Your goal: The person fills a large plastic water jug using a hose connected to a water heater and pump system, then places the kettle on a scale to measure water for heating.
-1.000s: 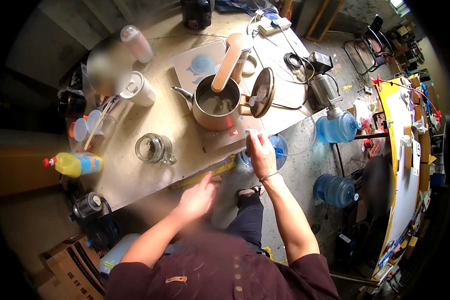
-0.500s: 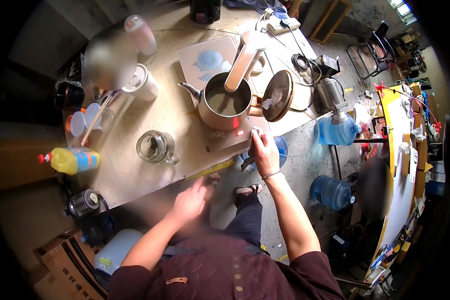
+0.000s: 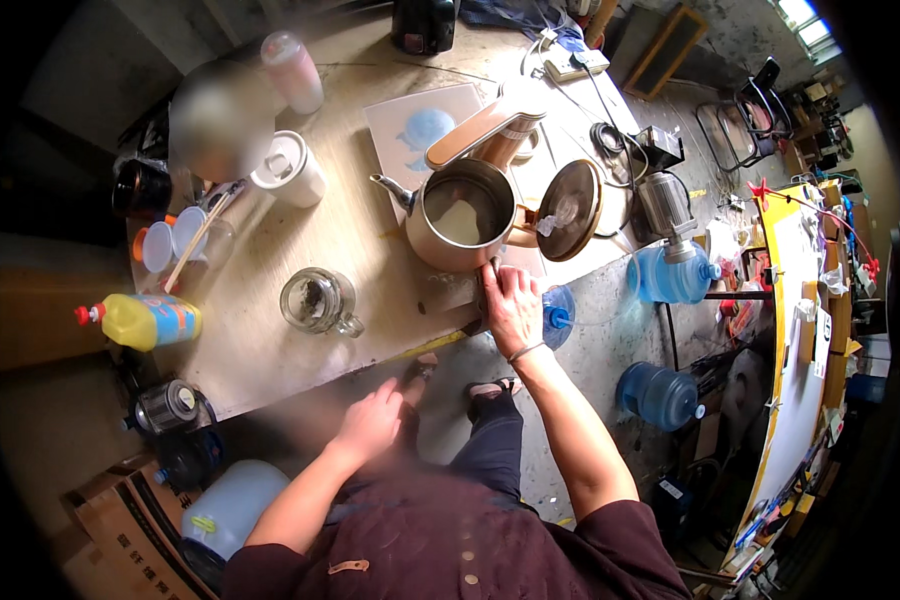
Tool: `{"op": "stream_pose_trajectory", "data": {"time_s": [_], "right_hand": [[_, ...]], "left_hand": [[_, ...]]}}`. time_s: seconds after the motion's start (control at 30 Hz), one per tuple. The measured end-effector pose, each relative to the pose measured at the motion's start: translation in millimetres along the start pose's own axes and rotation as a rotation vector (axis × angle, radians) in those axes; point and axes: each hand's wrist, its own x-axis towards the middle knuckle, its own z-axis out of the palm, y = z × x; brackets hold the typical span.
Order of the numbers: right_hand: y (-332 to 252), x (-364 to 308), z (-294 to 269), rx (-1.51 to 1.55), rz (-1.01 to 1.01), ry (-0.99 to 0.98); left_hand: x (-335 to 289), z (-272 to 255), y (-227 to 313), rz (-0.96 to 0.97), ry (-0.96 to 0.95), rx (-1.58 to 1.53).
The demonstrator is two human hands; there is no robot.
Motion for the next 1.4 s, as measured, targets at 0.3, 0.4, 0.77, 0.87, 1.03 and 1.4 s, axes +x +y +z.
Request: {"op": "stream_pose_trajectory", "data": {"time_s": [0.3, 0.4, 0.77, 0.87, 1.03, 1.4], "right_hand": [[-2.9, 0.0, 2.1, -0.09, 0.108, -0.04], [-0.5, -1.3, 5.8, -0.134, 0.123, -0.023], [33.5, -10.9, 1.3, -0.321, 0.101, -0.114], [37.5, -11.6, -1.8, -0.333, 0.156, -0.208], [49.5, -18.3, -1.8, -0.412, 0.22, -0.177], [43.2, -91.8, -20.1, 0.577, 0.517, -0.144]], "left_hand": [[1.8, 2.9, -1.6, -0.001, -0.092, 0.027], [2.7, -1.7, 0.9, 0.001, -0.113, 0.041], [-0.9, 12.6, -7.0, 0.057, -0.109, 0.087], [-0.9, 10.9, -7.0, 0.088, -0.094, 0.09], [0.7, 7.8, -8.9, 0.146, -0.031, 0.12], [14.7, 11.3, -4.5, 0.157, -0.122, 0.127]]}}
